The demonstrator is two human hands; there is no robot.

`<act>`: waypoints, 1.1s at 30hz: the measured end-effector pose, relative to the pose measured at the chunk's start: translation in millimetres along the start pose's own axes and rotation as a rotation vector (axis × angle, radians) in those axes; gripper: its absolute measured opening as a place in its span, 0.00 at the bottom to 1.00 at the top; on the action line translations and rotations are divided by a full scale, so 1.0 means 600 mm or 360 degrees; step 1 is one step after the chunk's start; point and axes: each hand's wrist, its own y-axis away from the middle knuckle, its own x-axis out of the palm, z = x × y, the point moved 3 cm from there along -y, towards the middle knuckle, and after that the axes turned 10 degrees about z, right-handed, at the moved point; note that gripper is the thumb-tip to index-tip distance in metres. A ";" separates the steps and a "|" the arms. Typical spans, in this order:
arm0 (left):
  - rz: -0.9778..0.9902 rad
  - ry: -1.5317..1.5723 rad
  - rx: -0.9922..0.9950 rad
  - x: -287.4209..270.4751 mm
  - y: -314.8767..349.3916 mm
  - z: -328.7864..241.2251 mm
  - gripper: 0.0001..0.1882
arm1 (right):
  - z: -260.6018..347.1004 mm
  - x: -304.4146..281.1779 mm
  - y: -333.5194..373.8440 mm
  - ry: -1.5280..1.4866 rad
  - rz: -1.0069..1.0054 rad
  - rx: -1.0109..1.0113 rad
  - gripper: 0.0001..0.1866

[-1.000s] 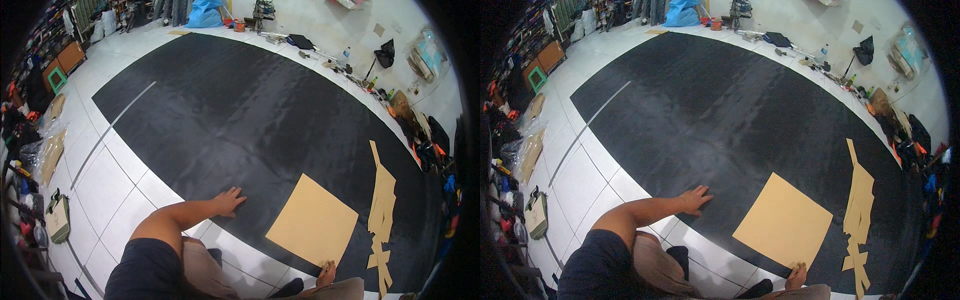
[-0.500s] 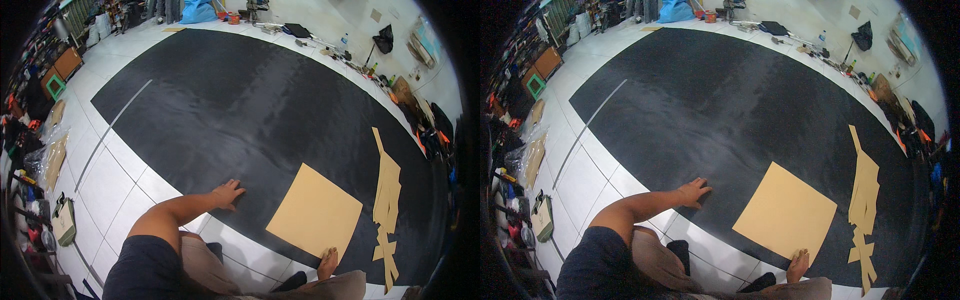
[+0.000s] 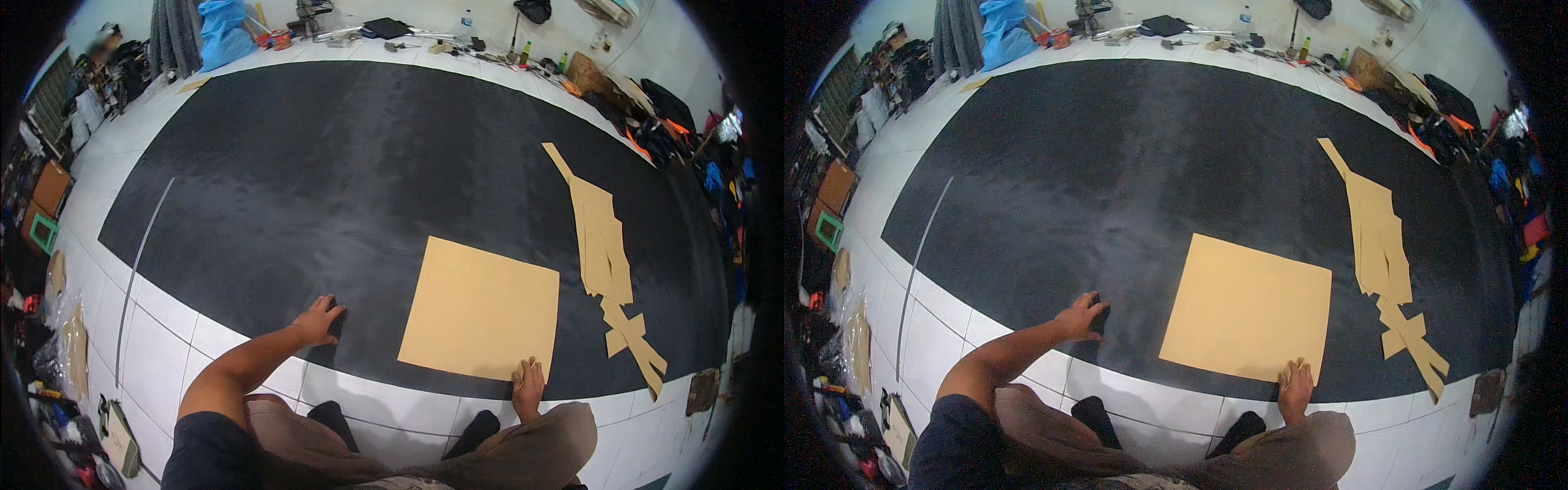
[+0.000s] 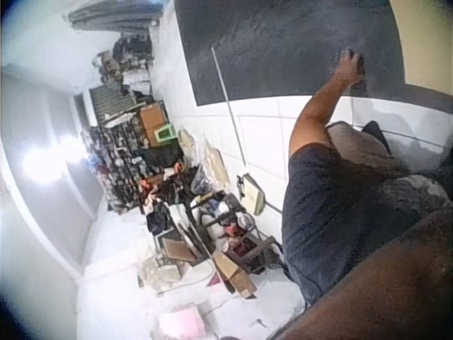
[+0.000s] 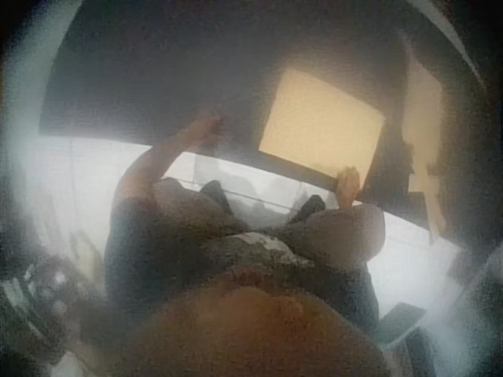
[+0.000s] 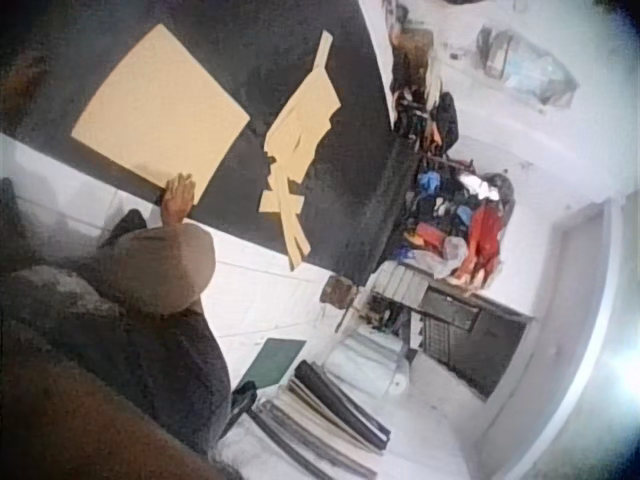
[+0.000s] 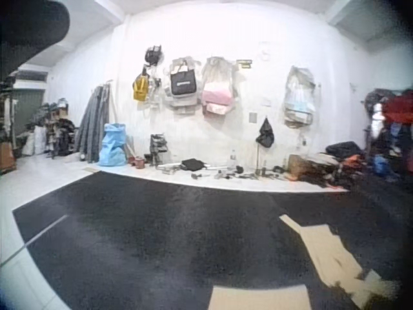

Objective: The person sits on the floor and uses a utility knife to cut a large rectangular piece of cardboard. They repeatedly position the sheet, cut along the edges to trim it, and move the cut-off strips aside. The task involves careful hand coordination to maintain straight cuts.

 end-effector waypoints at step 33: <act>-0.0045 0.0094 -0.0004 -0.030 0.016 -0.025 0.41 | -0.046 0.029 0.026 0.0168 0.0012 -0.0035 0.26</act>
